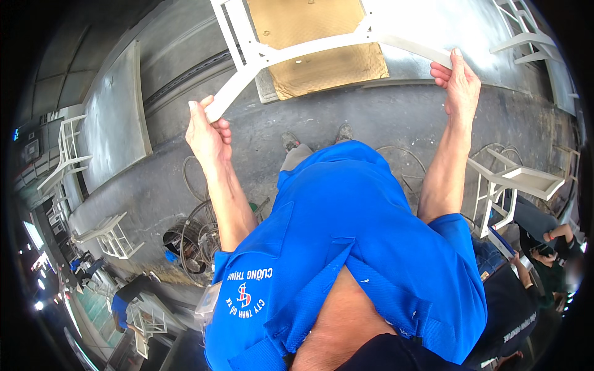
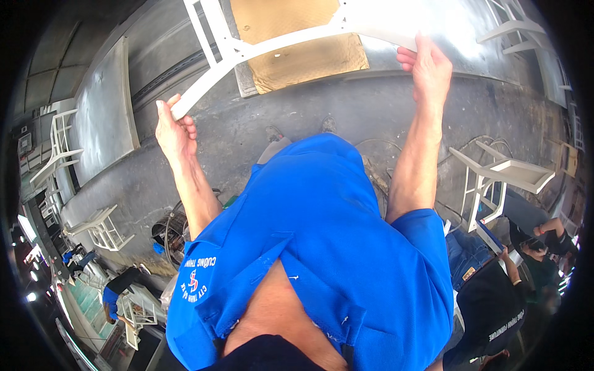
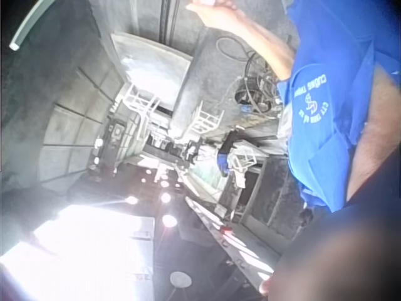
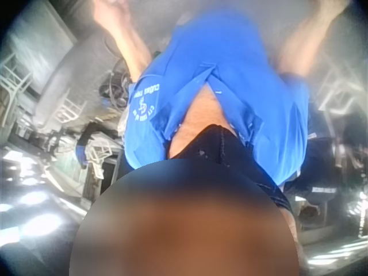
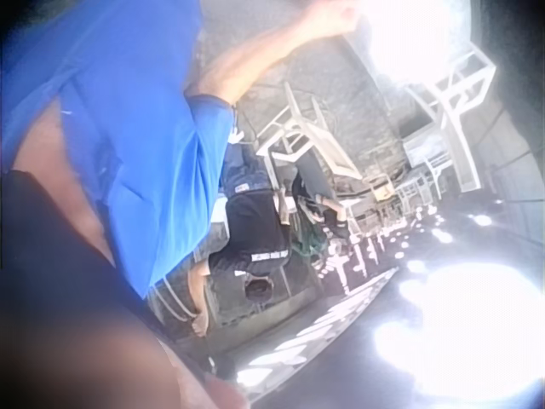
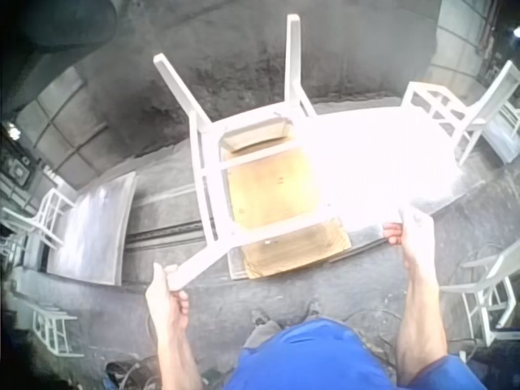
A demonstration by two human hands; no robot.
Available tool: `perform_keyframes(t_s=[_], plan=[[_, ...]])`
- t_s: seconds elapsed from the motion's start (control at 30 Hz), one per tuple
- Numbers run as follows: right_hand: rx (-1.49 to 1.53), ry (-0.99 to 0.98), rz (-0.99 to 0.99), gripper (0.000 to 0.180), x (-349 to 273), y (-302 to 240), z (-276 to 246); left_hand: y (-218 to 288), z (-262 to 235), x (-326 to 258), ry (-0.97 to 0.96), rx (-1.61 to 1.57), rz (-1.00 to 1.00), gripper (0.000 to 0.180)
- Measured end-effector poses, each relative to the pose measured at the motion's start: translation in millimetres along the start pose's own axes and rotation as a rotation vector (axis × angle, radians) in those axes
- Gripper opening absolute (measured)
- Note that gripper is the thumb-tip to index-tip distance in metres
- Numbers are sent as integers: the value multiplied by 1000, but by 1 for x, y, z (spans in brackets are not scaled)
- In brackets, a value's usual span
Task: The person spray paints white plastic chairs using a handheld spray gun. They pick up each chair, rotate it to coat all sides, and place it back on the floor. The process is repeated for several chairs in a workshop setting.
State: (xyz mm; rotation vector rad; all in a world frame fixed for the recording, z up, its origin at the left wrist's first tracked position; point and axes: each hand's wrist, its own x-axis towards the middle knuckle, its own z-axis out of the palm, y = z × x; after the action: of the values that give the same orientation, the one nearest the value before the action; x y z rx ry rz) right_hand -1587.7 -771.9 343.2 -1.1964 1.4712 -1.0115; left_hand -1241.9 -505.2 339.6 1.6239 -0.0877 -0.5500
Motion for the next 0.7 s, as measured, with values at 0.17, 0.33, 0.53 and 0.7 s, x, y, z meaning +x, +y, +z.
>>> perform_keyframes(t_s=[0.17,0.33,0.53,0.7], plan=[[15,8,-5,55,-2,1,-1,-1,2,-3,17,33,-6,47],[29,14,19,55,-1,1,-4,-2,3,-6,22,32,-36,48],[33,19,39,53,-1,2,-7,-5,5,-9,9,24,-71,48],[38,24,72,51,-2,6,-10,-11,6,-12,-2,-16,-96,47]])
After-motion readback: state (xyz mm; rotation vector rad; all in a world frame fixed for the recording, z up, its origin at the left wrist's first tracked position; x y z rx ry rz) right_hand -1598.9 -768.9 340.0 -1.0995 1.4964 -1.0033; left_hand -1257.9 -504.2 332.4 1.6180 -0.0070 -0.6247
